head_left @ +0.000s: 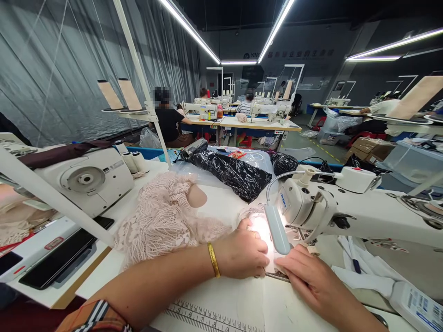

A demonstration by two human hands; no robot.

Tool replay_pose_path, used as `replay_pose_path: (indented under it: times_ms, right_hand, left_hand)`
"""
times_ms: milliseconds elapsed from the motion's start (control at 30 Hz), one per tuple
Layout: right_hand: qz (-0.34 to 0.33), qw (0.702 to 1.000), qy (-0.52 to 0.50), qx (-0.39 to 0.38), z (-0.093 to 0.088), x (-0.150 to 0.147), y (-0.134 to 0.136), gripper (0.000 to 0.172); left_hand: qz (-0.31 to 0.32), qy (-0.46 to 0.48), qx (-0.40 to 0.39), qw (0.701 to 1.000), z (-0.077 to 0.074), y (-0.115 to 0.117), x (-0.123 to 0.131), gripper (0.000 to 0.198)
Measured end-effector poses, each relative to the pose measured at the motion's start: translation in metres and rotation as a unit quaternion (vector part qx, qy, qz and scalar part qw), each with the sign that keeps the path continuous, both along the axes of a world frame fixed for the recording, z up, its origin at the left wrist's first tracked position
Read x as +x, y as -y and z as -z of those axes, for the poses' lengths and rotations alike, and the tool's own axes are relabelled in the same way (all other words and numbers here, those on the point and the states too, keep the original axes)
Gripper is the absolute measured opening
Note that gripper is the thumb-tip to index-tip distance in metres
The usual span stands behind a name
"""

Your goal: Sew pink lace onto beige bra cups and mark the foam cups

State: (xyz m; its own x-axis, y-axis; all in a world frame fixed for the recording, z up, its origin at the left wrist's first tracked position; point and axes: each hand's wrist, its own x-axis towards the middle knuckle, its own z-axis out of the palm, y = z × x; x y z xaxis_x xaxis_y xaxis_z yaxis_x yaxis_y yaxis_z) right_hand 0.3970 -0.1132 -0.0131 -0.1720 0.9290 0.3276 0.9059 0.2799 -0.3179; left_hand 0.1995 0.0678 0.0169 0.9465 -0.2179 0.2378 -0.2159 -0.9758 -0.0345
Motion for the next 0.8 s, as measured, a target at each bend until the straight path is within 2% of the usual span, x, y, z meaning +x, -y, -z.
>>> replay_pose_path:
  times_ms: [167,400,700,800]
  right_hand:
    - [0.001,0.999,0.032,-0.044,0.004,-0.002,-0.001,0.031]
    - [0.049,0.999,0.014,-0.001,0.011,-0.002,-0.008,0.029]
    - [0.127,0.991,0.03,0.003,0.017,-0.005,-0.015,0.024]
    - [0.127,0.991,0.041,0.017,0.019,-0.004,-0.019,0.026]
  left_hand:
    - [0.015,0.036,0.019,0.999,0.006,0.006,-0.004,0.019]
    - [-0.019,0.056,0.022,0.998,0.009,0.003,0.005,0.023]
    - [-0.061,-0.002,0.016,0.998,0.013,-0.012,0.023,0.02]
    - [-0.088,-0.002,0.022,0.996,0.013,-0.02,0.023,0.02]
